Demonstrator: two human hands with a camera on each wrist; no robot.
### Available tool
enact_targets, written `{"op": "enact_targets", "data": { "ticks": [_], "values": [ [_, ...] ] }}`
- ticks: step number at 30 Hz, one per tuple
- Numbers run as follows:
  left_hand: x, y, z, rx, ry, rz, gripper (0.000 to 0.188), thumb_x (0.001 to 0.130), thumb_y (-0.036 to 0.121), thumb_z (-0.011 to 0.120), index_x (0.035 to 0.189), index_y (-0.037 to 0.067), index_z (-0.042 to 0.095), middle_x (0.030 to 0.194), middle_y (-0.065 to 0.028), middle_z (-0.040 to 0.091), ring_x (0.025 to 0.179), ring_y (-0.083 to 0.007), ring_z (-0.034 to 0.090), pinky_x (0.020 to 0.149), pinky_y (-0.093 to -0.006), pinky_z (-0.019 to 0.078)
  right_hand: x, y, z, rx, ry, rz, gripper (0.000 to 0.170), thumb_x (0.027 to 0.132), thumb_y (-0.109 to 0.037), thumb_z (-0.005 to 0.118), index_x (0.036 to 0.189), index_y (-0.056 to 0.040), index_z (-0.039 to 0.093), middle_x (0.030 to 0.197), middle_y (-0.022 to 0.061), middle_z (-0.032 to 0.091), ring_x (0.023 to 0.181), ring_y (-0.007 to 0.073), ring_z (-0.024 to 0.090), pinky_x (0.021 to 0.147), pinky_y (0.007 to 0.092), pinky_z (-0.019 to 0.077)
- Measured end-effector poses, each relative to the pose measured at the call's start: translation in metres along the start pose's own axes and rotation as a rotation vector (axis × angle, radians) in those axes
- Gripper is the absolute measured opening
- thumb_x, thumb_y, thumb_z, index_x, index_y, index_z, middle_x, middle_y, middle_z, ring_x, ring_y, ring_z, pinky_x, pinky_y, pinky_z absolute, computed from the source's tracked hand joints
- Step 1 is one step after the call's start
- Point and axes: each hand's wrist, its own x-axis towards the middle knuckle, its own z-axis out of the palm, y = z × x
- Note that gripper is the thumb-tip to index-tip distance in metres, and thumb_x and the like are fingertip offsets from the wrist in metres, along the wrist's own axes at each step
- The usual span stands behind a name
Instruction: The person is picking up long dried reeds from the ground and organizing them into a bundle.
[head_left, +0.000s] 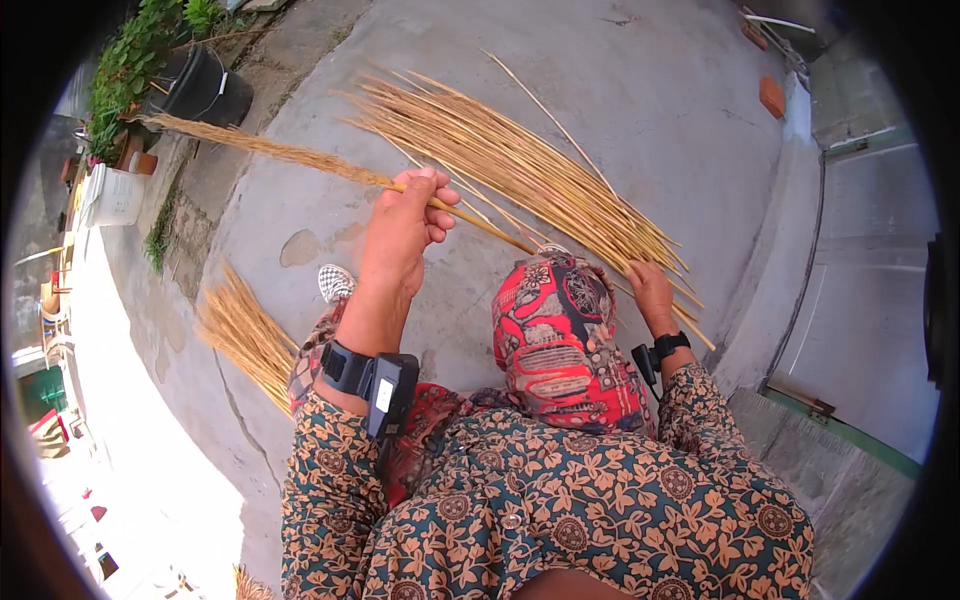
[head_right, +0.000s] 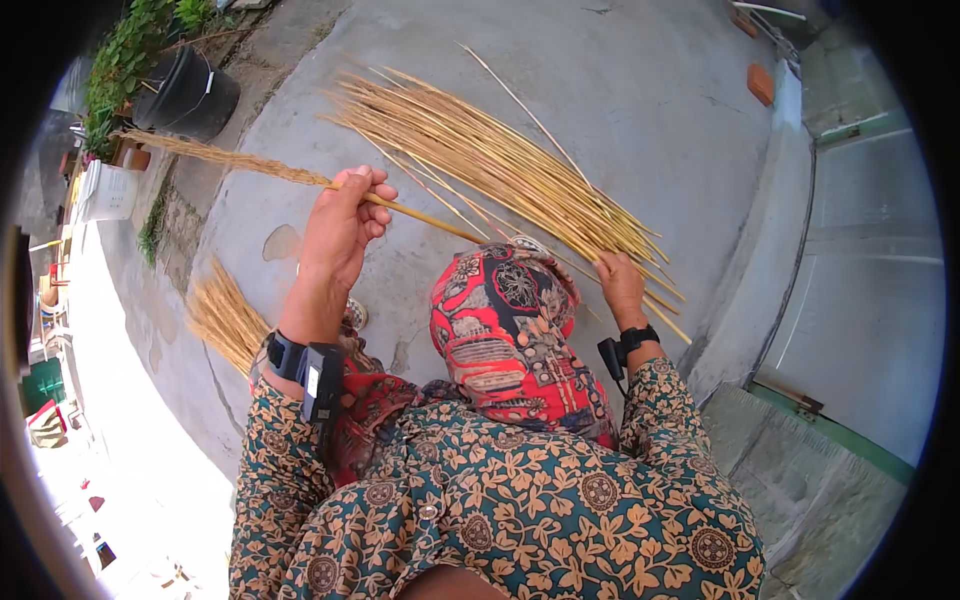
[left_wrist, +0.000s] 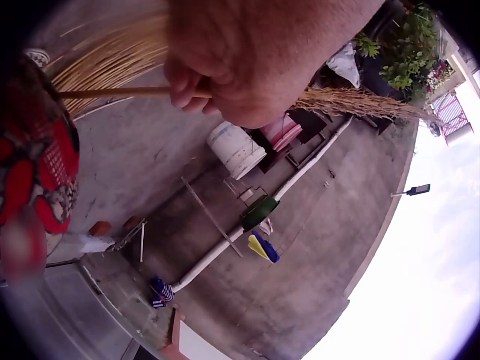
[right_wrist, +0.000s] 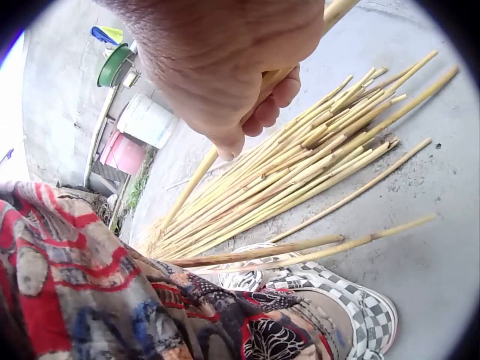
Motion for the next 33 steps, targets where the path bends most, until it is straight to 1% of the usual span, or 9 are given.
{"op": "enact_targets", "data": {
  "ticks": [2,7,10,15,18,25,28,31,33],
  "values": [
    [0.002,-0.010,-0.004,0.004,-0.031,0.015,0.026,0.097,0.028,0.047,0.101,0.004,0.056,0.082,-0.0030,0.063,0.061,-0.0065,0.052,0.054,-0.0198,0.0430,-0.009,0.008,-0.007,0.010,-0.015,0.085,0.023,0.083,-0.026,0.066,0.103,-0.0131,0.068,0.091,0.0087,0.065,0.083,0.0262,0.063,0.071,0.0363,0.0500],
    [0.014,-0.019,-0.003,-0.010,-0.106,0.020,0.024,0.095,0.025,0.047,0.103,0.005,0.057,0.084,-0.0016,0.063,0.062,-0.0058,0.052,0.055,-0.0196,0.0429,0.000,0.019,-0.008,0.574,0.027,0.127,0.029,0.086,-0.020,0.066,0.108,-0.0008,0.065,0.089,0.0060,0.067,0.078,0.0136,0.061,0.069,0.0274,0.0492],
    [0.015,-0.019,0.001,-0.064,-0.187,0.021,0.025,0.094,0.021,0.047,0.109,0.003,0.057,0.084,-0.0018,0.063,0.062,-0.0061,0.053,0.055,-0.0196,0.0436,0.025,-0.052,-0.049,0.754,-0.053,0.096,0.029,0.088,-0.019,0.065,0.107,0.0024,0.065,0.089,0.0024,0.065,0.079,0.0095,0.057,0.071,0.0248,0.0480],
    [0.021,-0.020,0.008,-0.168,-0.265,0.053,0.032,0.093,0.017,0.047,0.119,0.000,0.053,0.083,-0.0028,0.063,0.060,-0.0065,0.054,0.051,-0.0187,0.0436,0.058,-0.152,-0.098,0.699,-0.059,-0.319,0.028,0.088,-0.019,0.064,0.106,0.0034,0.065,0.089,0.0072,0.066,0.081,0.0138,0.060,0.074,0.0257,0.0473],
    [0.019,-0.014,0.011,-0.229,-0.290,0.067,0.033,0.092,0.014,0.047,0.120,-0.001,0.052,0.083,-0.0032,0.063,0.058,-0.0063,0.053,0.049,-0.0183,0.0425,0.061,-0.176,-0.116,0.596,-0.193,-0.333,0.028,0.088,-0.019,0.063,0.104,0.0032,0.065,0.088,0.0100,0.065,0.083,0.0170,0.061,0.075,0.0265,0.0472],
    [0.016,-0.007,0.006,-0.263,-0.269,0.082,0.030,0.090,0.011,0.047,0.116,0.000,0.056,0.078,-0.0001,0.058,0.055,-0.0046,0.047,0.043,-0.0169,0.0348,0.060,-0.162,-0.099,0.628,-0.181,-0.404,0.027,0.091,-0.018,0.062,0.108,0.0025,0.064,0.080,0.0008,0.053,0.073,0.0085,0.052,0.064,0.0224,0.0429],
    [0.022,-0.010,0.003,-0.289,-0.277,0.102,0.023,0.091,0.016,0.052,0.107,0.001,0.060,0.076,0.0012,0.055,0.055,-0.0043,0.044,0.043,-0.0162,0.0323,0.057,-0.170,-0.114,0.720,-0.350,-0.224,0.027,0.091,-0.019,0.061,0.108,0.0014,0.064,0.081,0.0024,0.056,0.075,0.0104,0.055,0.068,0.0244,0.0456],
    [0.022,-0.011,0.005,-0.235,-0.252,0.086,0.023,0.092,0.025,0.056,0.097,0.003,0.062,0.075,0.0014,0.054,0.055,-0.0048,0.046,0.043,-0.0190,0.0340,0.062,-0.163,-0.111,0.557,-0.177,-0.496,0.026,0.092,-0.019,0.060,0.109,-0.0001,0.064,0.081,0.0037,0.059,0.075,0.0127,0.057,0.072,0.0274,0.0480],
    [0.019,-0.008,0.005,-0.263,-0.251,0.099,0.026,0.092,0.031,0.057,0.090,0.005,0.061,0.074,0.0013,0.054,0.056,-0.0049,0.046,0.043,-0.0185,0.0335,0.063,-0.163,-0.109,0.602,-0.223,-0.512,0.026,0.092,-0.019,0.059,0.110,-0.0007,0.064,0.085,0.0051,0.062,0.079,0.0141,0.059,0.076,0.0281,0.0484]
  ]
}}
